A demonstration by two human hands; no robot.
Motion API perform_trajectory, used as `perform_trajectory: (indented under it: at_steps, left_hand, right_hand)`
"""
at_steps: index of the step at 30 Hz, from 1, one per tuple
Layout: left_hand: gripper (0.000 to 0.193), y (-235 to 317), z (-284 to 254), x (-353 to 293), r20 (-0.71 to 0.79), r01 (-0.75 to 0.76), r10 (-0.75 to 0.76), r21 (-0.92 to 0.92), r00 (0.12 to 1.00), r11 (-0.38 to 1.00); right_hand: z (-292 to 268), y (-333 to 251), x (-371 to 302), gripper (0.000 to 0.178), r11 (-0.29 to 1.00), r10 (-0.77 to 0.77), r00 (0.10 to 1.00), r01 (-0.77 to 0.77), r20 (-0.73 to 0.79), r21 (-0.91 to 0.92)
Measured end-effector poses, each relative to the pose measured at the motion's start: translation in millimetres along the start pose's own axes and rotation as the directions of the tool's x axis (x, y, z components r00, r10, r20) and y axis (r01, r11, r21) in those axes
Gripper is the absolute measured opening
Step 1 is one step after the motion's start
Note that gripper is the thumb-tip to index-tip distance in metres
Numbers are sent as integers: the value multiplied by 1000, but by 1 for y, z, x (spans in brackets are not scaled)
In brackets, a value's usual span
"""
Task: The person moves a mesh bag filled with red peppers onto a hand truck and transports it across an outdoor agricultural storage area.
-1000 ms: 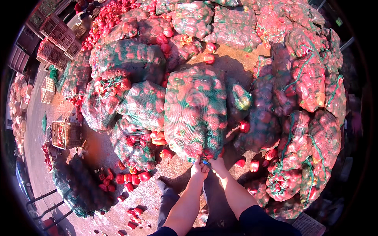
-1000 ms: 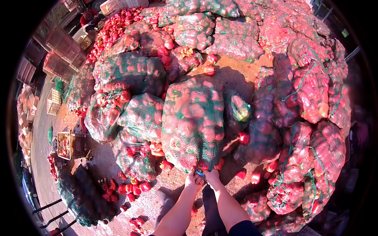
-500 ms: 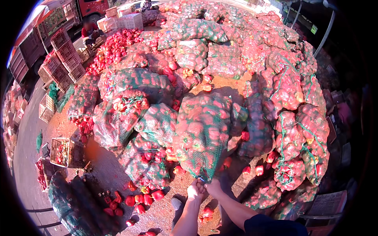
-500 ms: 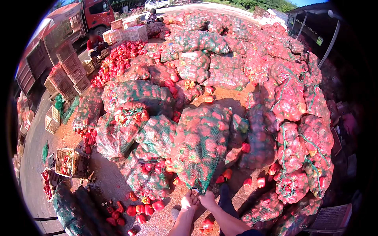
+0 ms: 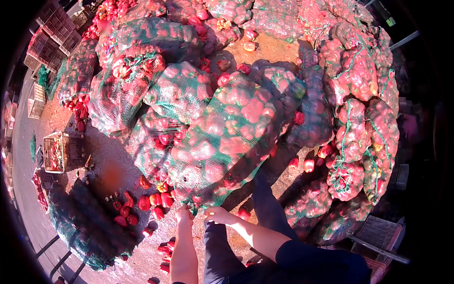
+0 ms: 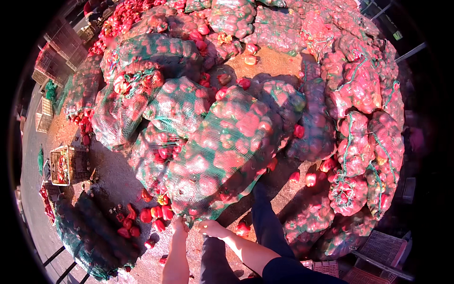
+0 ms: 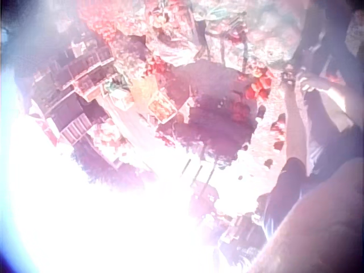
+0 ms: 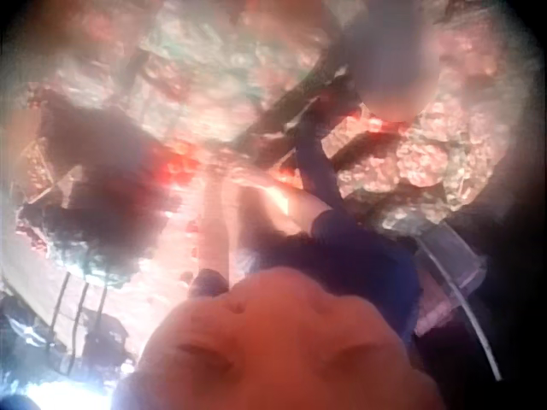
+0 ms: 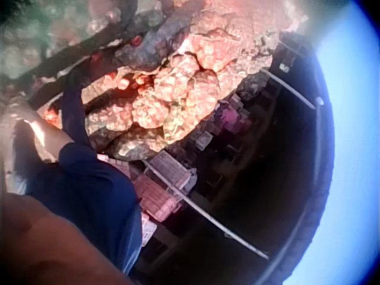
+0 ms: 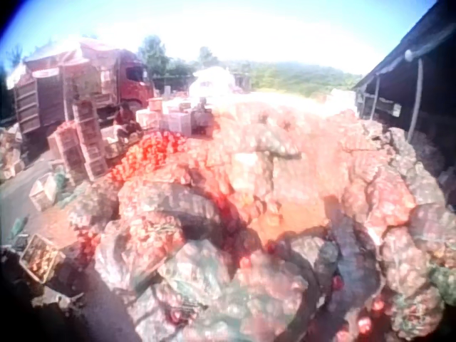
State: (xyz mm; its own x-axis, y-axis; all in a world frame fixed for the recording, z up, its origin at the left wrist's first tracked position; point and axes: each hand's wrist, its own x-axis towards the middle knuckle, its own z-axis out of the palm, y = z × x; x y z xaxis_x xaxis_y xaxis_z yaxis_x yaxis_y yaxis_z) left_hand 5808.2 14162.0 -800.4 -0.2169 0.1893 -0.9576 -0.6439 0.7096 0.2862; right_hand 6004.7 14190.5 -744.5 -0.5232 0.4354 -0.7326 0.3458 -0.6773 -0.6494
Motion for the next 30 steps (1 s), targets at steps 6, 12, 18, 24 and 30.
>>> perform_trajectory:
  at_steps: [6,12,18,24,30]
  left_hand:
    - [26,-92,0,65,-85,116,-122,-73,989,991]
    - [39,-127,24,97,-169,197,-316,-492,934,848]
    - [40,-145,7,121,-134,218,-314,-473,940,854]
    - [37,-172,14,121,-241,69,-211,-490,947,869]
    - [30,-152,38,115,-292,100,-328,-591,898,800]
  right_hand:
    - [-215,-42,-13,26,889,-445,731,293,-517,-352]
    - [-414,-122,17,49,720,-531,565,-93,-632,-688]
    - [-535,-115,110,71,730,-429,649,-161,-628,-665]
    - [-589,-146,161,65,871,-308,813,32,-494,-490]
    - [-620,-134,164,58,956,-236,866,127,-440,-263]
